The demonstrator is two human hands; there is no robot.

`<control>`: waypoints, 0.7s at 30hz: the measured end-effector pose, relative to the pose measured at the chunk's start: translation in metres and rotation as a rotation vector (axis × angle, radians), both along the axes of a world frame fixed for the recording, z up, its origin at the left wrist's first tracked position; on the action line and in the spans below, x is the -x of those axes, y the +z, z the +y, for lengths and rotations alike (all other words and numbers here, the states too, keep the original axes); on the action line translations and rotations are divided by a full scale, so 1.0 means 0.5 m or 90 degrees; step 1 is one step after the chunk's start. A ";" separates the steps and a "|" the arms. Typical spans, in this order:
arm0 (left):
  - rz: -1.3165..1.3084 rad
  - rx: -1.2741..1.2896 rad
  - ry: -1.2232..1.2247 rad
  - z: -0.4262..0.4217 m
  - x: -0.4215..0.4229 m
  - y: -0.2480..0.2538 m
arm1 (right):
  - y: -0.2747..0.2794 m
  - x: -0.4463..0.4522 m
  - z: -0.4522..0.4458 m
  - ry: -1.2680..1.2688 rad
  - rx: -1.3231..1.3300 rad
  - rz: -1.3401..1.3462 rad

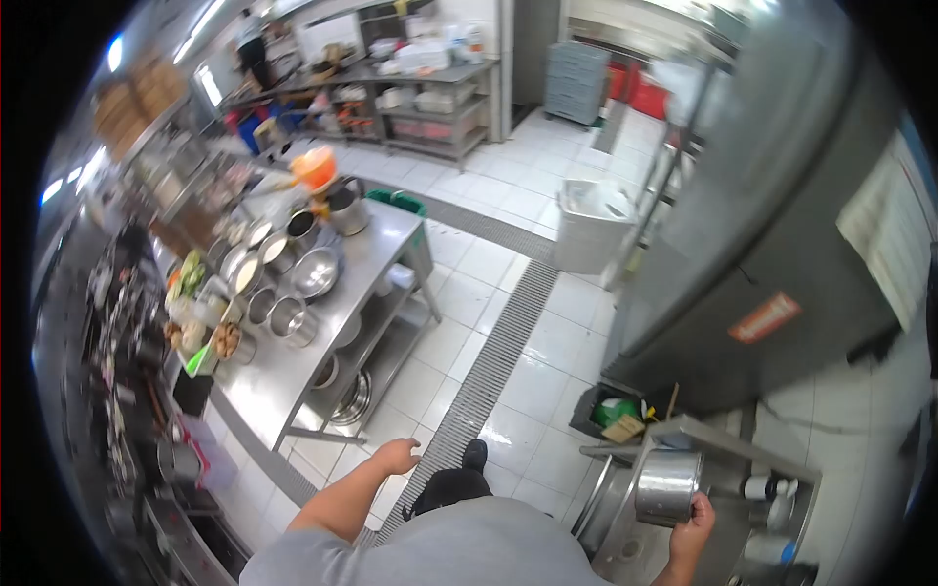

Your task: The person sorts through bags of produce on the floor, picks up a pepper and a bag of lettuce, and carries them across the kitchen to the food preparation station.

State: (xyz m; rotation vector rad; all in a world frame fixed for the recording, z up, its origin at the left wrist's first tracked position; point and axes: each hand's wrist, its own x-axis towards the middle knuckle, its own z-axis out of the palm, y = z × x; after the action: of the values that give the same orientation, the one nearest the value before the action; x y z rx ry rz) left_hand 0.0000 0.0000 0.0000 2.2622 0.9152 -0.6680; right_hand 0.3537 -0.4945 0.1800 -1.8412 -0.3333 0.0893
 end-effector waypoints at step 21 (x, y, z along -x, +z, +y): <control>0.067 -0.328 0.568 0.444 0.141 0.081 | -0.082 -0.177 0.777 0.359 0.235 0.005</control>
State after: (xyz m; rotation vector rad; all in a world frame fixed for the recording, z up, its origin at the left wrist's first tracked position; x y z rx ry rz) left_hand -0.0705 0.2221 0.0407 1.8915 2.1363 -0.1397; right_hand 0.4422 -0.1059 0.1392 -2.0559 -0.8698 0.5782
